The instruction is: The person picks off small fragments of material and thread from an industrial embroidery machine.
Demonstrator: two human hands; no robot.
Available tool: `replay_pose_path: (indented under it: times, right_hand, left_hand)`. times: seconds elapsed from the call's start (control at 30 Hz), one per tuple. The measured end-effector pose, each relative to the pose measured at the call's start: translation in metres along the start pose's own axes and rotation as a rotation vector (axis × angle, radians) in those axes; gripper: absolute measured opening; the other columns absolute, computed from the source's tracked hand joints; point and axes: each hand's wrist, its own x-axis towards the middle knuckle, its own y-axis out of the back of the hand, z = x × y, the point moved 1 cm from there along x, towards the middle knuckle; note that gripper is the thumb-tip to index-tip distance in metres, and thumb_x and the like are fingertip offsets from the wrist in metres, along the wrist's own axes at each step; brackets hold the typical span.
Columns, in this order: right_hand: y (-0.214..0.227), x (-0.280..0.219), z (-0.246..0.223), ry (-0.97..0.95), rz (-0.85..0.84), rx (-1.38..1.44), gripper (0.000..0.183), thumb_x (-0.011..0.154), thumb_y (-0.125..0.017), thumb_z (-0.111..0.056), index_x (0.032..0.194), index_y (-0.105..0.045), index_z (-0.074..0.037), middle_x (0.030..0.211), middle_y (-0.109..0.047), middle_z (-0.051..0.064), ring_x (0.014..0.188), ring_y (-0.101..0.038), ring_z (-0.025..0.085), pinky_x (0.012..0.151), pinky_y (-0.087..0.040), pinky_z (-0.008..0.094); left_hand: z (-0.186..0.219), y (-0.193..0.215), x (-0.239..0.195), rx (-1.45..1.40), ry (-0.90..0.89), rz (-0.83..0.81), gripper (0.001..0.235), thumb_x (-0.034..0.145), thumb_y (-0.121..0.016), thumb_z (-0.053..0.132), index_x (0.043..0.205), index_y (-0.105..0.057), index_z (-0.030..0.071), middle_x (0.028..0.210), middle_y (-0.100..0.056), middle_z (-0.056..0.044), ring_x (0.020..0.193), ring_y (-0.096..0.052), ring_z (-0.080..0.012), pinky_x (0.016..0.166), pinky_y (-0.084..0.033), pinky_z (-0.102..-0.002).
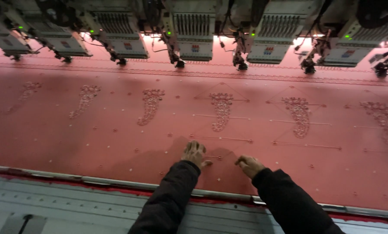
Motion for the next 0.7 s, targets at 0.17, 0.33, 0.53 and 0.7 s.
replay_pose_path:
  times: [0.17,0.33,0.53,0.7]
  right_hand:
    - [-0.049,0.040,-0.097,0.114,0.006,-0.141,0.034,0.082,-0.063,-0.048,0.114,-0.072,-0.038,0.114,-0.076,-0.007,0.119,-0.068,0.020,0.104,-0.054,0.041]
    - [-0.074,0.040,-0.155,0.288,0.002,-0.402,0.034,0.087,-0.061,-0.034,0.119,-0.056,-0.024,0.117,-0.063,0.006,0.124,-0.060,0.029,0.106,-0.048,0.041]
    - [-0.054,0.004,-0.180,0.434,-0.085,-0.535,0.073,0.083,-0.073,-0.017,0.145,-0.040,-0.001,0.137,-0.047,0.023,0.139,-0.044,0.043,0.115,-0.041,0.047]
    - [-0.066,0.011,-0.176,0.596,-0.029,-0.656,0.070,0.072,-0.076,-0.022,0.135,-0.054,-0.002,0.131,-0.060,0.013,0.130,-0.054,0.034,0.112,-0.046,0.039]
  left_hand:
    - [-0.020,0.026,-0.004,0.015,0.017,-0.240,0.056,0.086,-0.076,0.044,0.129,-0.046,0.025,0.135,-0.028,-0.006,0.131,-0.018,-0.0291,0.109,-0.023,-0.049]
    - [-0.038,-0.015,0.025,0.081,-0.040,-0.217,0.034,0.091,-0.068,0.031,0.123,-0.056,0.028,0.134,-0.037,-0.006,0.132,-0.025,-0.0280,0.105,-0.022,-0.048]
    - [-0.049,-0.043,0.031,0.079,-0.135,-0.063,0.032,0.102,-0.048,0.015,0.132,-0.057,0.021,0.129,-0.064,-0.004,0.131,-0.050,-0.0249,0.111,-0.035,-0.048]
    - [-0.047,0.026,-0.009,-0.133,-0.291,-0.028,0.038,0.101,-0.056,0.010,0.139,-0.059,0.017,0.127,-0.068,-0.013,0.132,-0.057,-0.0344,0.110,-0.050,-0.044]
